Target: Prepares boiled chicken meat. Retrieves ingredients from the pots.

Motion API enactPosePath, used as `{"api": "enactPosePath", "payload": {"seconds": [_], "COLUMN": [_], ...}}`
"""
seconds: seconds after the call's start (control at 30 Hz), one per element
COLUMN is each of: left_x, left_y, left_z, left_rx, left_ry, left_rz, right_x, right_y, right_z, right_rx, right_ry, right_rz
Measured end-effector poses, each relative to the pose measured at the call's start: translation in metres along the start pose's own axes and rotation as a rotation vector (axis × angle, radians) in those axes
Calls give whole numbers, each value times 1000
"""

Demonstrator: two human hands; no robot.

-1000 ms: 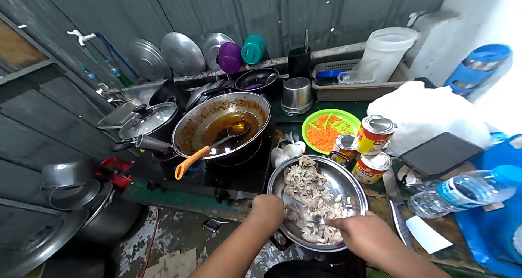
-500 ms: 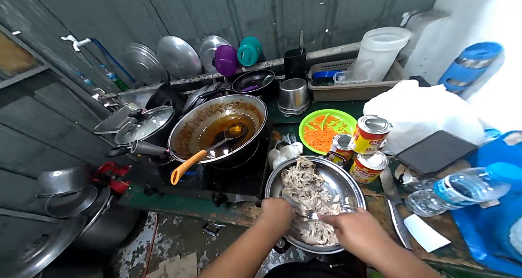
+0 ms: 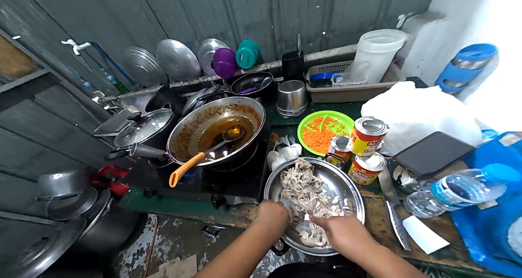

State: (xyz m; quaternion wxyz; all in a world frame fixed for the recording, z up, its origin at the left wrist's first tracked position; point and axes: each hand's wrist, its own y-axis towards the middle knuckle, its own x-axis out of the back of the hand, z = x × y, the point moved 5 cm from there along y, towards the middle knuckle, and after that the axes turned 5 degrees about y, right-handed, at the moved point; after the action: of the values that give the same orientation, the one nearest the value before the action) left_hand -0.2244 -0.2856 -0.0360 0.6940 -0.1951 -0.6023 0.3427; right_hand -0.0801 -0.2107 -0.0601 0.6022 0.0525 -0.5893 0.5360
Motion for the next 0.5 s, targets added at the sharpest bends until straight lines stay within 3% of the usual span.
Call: {"api": "enactPosePath", "payload": {"seconds": [0.2, 0.5], "left_x": [1, 16], "left_y": [2, -17], "left_z": [-2, 23], "left_rx": [27, 61], "left_ry": [9, -165], "left_rz": [32, 51], "right_x": [23, 7], "right_y": [-20, -6], "right_z": [3, -6], "right_rx": [-28, -35], "right_ry": [-91, -71], "right_rz": [53, 40]}}
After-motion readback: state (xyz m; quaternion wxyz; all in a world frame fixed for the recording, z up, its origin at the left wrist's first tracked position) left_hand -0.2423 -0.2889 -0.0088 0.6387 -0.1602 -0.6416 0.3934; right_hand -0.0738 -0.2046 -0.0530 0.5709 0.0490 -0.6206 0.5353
